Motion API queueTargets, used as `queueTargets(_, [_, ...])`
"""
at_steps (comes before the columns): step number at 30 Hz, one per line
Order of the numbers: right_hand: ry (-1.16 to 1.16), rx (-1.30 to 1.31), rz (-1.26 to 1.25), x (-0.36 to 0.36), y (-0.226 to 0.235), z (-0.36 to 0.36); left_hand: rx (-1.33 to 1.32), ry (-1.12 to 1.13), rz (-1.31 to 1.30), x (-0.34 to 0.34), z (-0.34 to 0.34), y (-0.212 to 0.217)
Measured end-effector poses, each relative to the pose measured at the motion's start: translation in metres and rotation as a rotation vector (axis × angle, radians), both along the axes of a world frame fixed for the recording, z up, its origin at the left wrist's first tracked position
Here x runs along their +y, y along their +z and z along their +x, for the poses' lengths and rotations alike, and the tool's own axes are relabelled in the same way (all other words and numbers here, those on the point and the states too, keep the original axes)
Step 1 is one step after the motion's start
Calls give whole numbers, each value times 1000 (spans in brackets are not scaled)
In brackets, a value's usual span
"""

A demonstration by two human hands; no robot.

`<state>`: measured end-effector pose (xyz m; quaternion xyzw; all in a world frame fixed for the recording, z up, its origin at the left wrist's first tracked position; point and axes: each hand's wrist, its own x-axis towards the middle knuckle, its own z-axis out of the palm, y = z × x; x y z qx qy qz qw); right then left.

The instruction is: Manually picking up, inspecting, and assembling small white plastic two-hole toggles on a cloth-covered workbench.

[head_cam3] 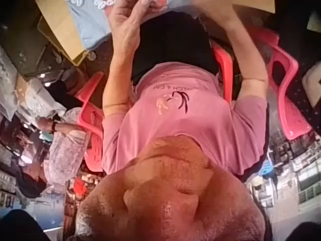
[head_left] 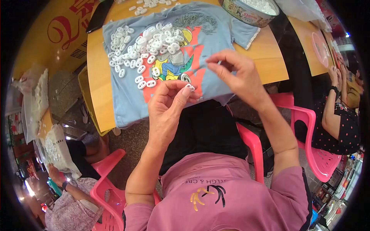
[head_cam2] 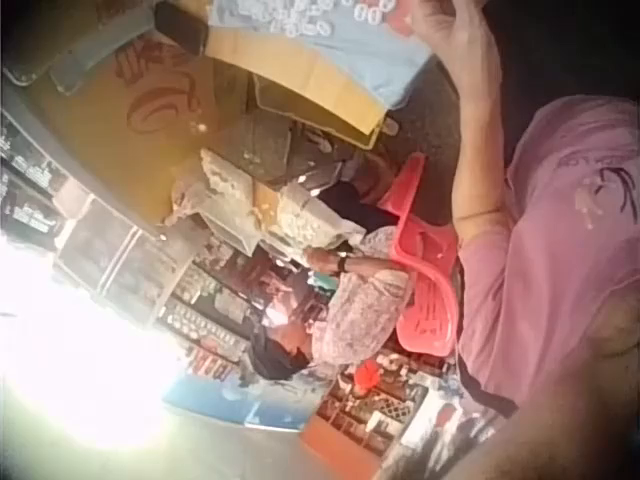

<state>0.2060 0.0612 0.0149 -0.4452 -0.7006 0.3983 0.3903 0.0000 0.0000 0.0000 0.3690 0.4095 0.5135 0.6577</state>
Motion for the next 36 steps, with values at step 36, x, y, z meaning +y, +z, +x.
queueTargets(36, [96, 604, -479, -28, 2, -37, -116, 89, 28, -5, 6, 12])
